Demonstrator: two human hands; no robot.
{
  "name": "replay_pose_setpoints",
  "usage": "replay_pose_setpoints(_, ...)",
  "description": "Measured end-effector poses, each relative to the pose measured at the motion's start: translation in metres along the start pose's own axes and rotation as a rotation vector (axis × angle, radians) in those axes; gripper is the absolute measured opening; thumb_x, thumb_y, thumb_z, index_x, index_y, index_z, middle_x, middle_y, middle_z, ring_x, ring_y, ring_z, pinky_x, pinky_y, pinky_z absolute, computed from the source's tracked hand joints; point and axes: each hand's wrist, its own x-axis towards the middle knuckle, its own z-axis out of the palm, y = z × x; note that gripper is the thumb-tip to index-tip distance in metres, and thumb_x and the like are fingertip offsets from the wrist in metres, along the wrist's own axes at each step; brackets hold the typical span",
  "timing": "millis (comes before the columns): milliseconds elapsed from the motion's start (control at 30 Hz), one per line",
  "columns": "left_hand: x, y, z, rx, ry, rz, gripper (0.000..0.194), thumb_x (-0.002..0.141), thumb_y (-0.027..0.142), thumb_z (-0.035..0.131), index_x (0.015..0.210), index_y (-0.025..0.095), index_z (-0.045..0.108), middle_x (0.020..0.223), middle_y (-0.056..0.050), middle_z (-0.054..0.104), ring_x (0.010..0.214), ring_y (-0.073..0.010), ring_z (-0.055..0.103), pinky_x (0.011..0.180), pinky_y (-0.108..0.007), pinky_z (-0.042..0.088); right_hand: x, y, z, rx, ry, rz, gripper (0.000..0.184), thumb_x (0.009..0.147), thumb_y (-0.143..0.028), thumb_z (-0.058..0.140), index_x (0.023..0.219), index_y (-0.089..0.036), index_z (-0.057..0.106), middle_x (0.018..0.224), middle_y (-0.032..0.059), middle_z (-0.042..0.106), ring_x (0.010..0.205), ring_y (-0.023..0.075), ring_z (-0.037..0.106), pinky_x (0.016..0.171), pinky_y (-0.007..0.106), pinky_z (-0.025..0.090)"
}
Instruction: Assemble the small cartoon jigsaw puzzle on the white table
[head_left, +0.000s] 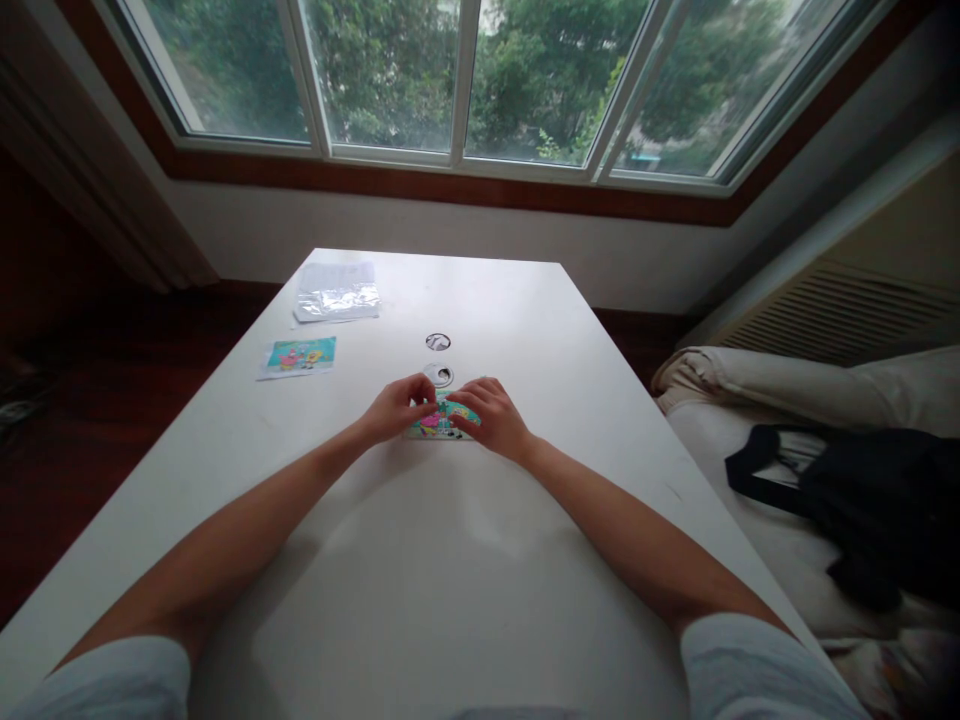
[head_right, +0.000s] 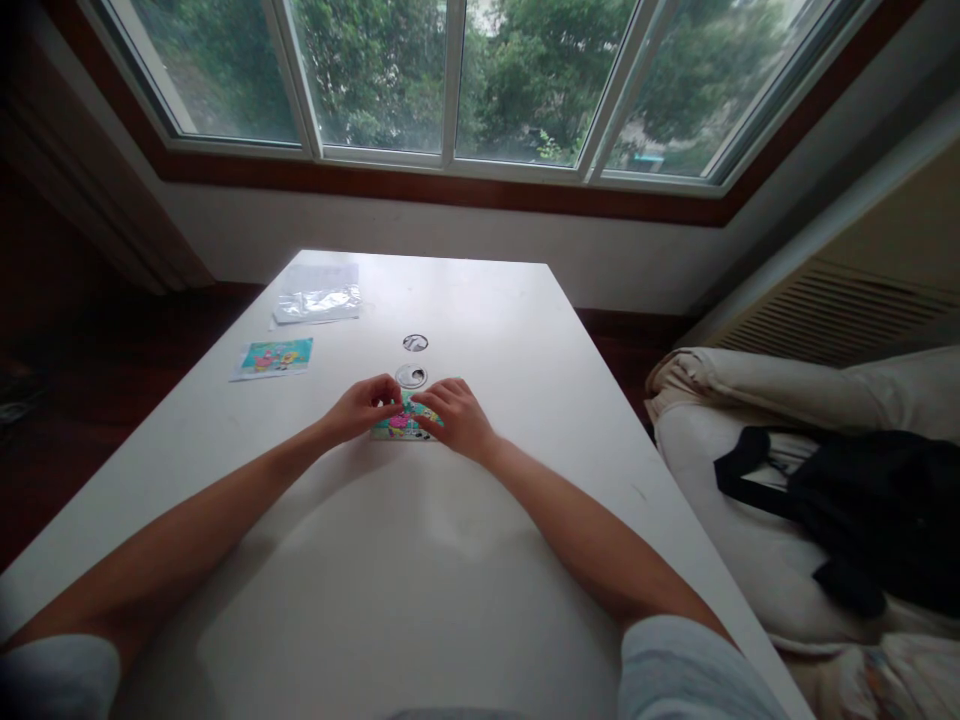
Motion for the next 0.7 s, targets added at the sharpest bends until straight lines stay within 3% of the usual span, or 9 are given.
replay_pose_setpoints(233, -0.001, 0.002, 0.008, -0.082, -0.03, -0.034, 0.017, 0.081, 0.032, 0.073, 0.084, 0.018, 0.063, 0.073, 0.002, 0.06, 0.067, -0.012, 0.051, 0.062, -0.026, 0.041, 0.001, 0.003, 0.0, 0.016, -0.016, -0.026, 0.024, 0.1, -0.046, 0.057, 0.113, -0.03, 0.07, 0.106, 0.0063, 0.072, 0.106, 0.0263, 0.06, 0.099, 0.046, 0.043)
replay_pose_setpoints(467, -0.001, -0.002, 0.012, -0.121, -0.055, -0.038, 0.022, 0.082, 0.036, 0.072, 0.085, 0.017, 0.062, 0.074, 0.002, 0.059, 0.066, -0.0108, 0.05, 0.062, -0.024, 0.039, -0.001, 0.004, 0.0, -0.044, 0.016, -0.146, 0.02, 0.099, -0.038, 0.061, 0.115, -0.027, 0.068, 0.106, 0.006, 0.073, 0.107, 0.0254, 0.06, 0.097, 0.045, 0.043)
replay_pose_setpoints(567, -0.002, -0.003, 0.013, -0.057, -0.035, -0.03, 0.02, 0.085, 0.035, 0.069, 0.087, 0.017, 0.061, 0.074, 0.003, 0.059, 0.067, -0.0109, 0.05, 0.062, -0.023, 0.04, -0.002, 0.007, -0.001, -0.058, 0.033, -0.184, 0.02, 0.098, -0.038, 0.063, 0.113, -0.025, 0.068, 0.104, 0.0065, 0.072, 0.106, 0.0253, 0.06, 0.096, 0.045, 0.043)
replay_pose_setpoints(700, -0.002, -0.001, 0.014, 0.182, 0.001, 0.015, 0.011, 0.091, 0.029, 0.061, 0.093, 0.019, 0.064, 0.082, 0.0, 0.063, 0.074, -0.0138, 0.056, 0.069, -0.026, 0.044, -0.003, 0.015, -0.002, -0.081, 0.036, -0.126, 0.021, 0.098, -0.04, 0.064, 0.11, -0.024, 0.068, 0.104, 0.0072, 0.071, 0.105, 0.0251, 0.06, 0.097, 0.045, 0.043)
